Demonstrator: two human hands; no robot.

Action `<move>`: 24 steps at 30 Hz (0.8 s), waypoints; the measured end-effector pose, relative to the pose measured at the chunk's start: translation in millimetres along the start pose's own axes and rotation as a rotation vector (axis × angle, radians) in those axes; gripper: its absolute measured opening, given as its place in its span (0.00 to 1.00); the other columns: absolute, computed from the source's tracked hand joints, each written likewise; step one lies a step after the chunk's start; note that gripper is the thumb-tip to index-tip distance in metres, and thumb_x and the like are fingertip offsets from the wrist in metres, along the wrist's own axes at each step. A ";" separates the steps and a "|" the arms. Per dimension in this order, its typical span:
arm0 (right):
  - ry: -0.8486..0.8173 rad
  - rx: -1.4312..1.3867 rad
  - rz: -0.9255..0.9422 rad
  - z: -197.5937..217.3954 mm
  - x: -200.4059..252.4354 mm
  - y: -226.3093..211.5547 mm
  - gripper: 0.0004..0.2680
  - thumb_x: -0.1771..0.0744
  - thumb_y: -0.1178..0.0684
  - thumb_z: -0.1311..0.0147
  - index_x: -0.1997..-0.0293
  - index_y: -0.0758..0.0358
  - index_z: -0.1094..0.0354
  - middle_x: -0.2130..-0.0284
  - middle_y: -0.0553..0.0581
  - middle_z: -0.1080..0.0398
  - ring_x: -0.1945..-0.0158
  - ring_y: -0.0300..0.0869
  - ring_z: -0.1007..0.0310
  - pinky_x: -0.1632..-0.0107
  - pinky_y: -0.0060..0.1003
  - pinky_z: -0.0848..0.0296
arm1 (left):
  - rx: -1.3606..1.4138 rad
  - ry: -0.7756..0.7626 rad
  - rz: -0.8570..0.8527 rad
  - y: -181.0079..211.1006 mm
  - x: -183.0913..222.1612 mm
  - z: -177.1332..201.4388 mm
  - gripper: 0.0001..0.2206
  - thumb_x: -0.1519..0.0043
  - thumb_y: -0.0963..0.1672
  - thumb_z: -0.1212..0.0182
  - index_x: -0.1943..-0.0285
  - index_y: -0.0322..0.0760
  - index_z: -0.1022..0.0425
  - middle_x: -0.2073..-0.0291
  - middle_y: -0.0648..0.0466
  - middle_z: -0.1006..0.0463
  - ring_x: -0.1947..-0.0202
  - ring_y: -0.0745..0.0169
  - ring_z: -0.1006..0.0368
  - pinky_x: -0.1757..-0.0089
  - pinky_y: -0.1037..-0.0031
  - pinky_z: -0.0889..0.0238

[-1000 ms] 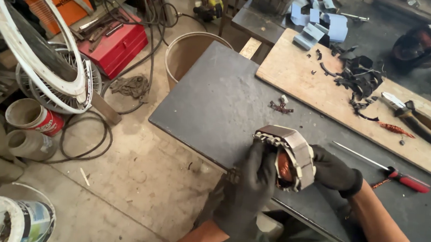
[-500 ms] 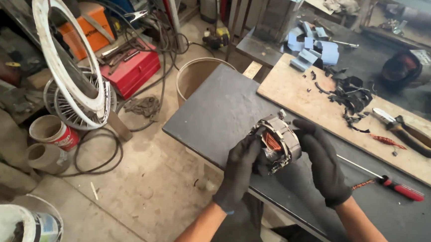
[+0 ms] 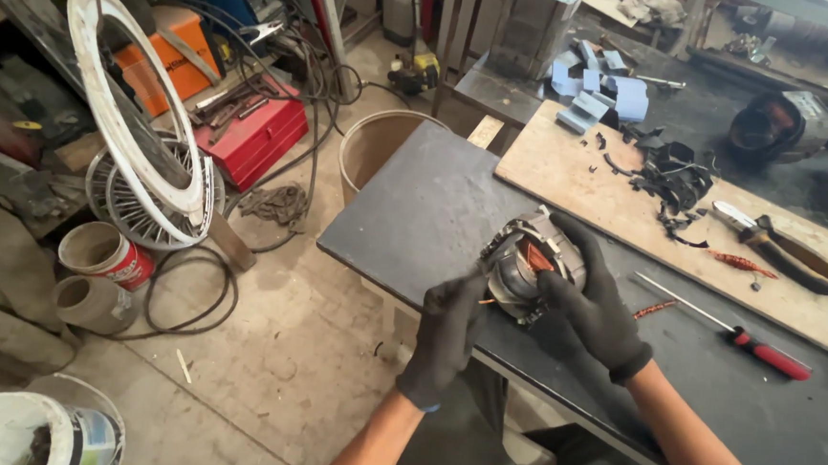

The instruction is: Dismantling a motor stator to remove copper windings using pliers and a screwdriver

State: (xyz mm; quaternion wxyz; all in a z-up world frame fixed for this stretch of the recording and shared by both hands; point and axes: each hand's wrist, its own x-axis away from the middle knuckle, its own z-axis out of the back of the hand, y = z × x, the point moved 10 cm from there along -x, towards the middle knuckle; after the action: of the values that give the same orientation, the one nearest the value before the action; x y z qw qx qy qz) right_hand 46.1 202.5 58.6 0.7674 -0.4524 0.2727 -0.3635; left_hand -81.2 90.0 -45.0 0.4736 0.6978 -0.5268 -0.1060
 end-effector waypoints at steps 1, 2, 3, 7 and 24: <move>-0.003 0.012 0.016 0.5 -1.8 -2.6 0.28 0.36 0.44 0.44 0.25 0.48 0.47 0.33 0.69 0.39 0.28 0.58 0.44 0.29 0.56 0.48 | -0.179 -0.028 -0.089 -4.1 -7.4 5.9 0.23 0.38 0.50 0.36 0.85 0.47 0.39 0.95 0.57 0.45 0.93 0.72 0.48 0.81 0.81 0.60; -0.007 0.024 0.032 1.0 -3.3 -5.5 0.28 0.36 0.43 0.44 0.25 0.50 0.46 0.32 0.69 0.40 0.27 0.60 0.45 0.28 0.57 0.49 | -0.358 -0.055 -0.178 -9.1 -13.5 10.2 0.23 0.38 0.50 0.35 0.86 0.48 0.37 0.94 0.60 0.44 0.91 0.75 0.50 0.80 0.80 0.58; -0.008 0.026 0.033 1.4 -3.9 3.6 0.28 0.36 0.43 0.44 0.25 0.50 0.46 0.32 0.69 0.40 0.27 0.60 0.45 0.28 0.57 0.49 | -0.356 -0.054 -0.179 -2.5 -2.2 13.7 0.23 0.38 0.50 0.35 0.86 0.48 0.37 0.94 0.60 0.44 0.91 0.75 0.50 0.80 0.80 0.58; -0.092 -0.008 0.237 -10.7 2.0 -6.3 0.26 0.34 0.43 0.47 0.28 0.59 0.48 0.32 0.57 0.41 0.31 0.43 0.40 0.31 0.42 0.41 | -0.536 -0.299 -0.278 15.8 25.8 2.0 0.25 0.34 0.44 0.40 0.80 0.53 0.54 0.82 0.67 0.55 0.78 0.78 0.58 0.73 0.72 0.66; -0.466 -0.084 0.286 -0.1 11.9 4.2 0.33 0.33 0.33 0.56 0.23 0.61 0.60 0.23 0.58 0.55 0.22 0.45 0.56 0.25 0.46 0.55 | -0.900 0.344 -1.061 81.0 107.0 2.6 0.31 0.43 0.50 0.30 0.36 0.30 0.34 0.48 0.43 0.24 0.48 0.45 0.25 0.47 0.61 0.32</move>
State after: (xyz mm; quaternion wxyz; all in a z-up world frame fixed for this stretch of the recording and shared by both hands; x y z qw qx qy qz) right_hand 54.3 194.2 53.8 0.8337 -0.5119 0.1647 -0.1258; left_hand -89.1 -0.5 53.8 0.6766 0.6035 0.0605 -0.4175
